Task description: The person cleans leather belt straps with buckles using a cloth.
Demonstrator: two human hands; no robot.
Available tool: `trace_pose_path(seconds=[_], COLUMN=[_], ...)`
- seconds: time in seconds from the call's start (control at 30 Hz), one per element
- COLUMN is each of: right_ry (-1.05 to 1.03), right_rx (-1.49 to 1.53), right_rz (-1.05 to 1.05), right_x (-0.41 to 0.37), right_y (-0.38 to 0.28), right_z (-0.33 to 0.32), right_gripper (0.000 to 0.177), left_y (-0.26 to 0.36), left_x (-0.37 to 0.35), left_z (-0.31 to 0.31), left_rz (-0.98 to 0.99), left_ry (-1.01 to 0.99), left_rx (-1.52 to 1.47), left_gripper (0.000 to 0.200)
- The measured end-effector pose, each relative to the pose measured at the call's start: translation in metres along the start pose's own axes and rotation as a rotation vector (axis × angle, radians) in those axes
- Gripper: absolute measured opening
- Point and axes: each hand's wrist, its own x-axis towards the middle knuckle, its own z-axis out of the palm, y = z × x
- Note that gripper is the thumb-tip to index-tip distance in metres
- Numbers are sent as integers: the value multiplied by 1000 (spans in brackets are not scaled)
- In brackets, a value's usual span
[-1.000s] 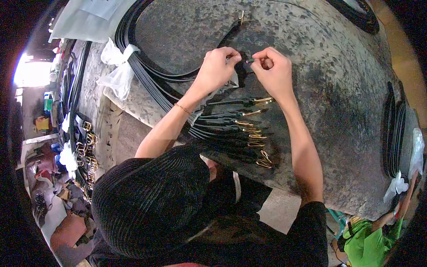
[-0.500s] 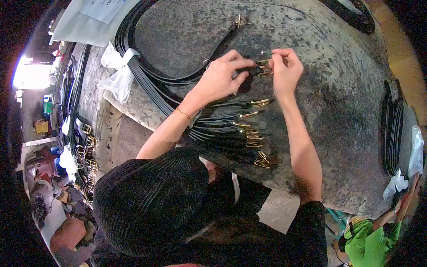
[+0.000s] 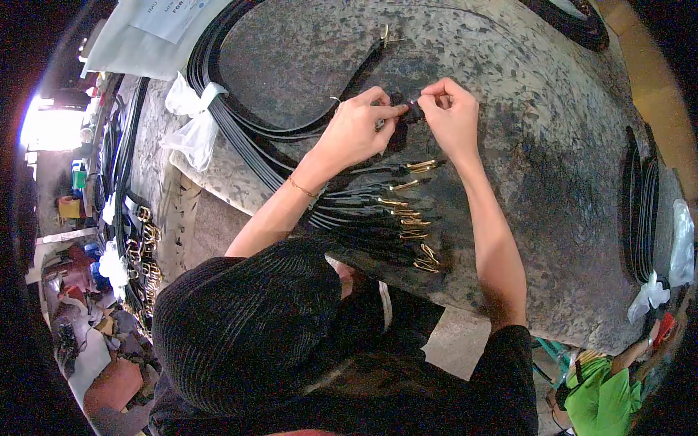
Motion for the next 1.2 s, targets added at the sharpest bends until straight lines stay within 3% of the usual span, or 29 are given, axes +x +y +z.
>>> trace_pose_path(seconds=[0.53,0.6,0.9,1.2], right_ry=[20,44,25,82], right_rx=[-77,127,249,700], right_rz=[-19,18,38,119], right_x=[0,2,4,9], right_y=[-1,5,7,9], right_z=[2,1,-6,-10], right_gripper=[4,3,5,6], left_y=[2,4,3,-3], left_x=[0,0,3,-1], left_z=[1,0,-3,-3], left_rz=[-21,-76,-177,-11], left_ry=[8,21,64,-17], left_rx=[-20,-6,-108,-51], left_gripper=[22,20,26,29])
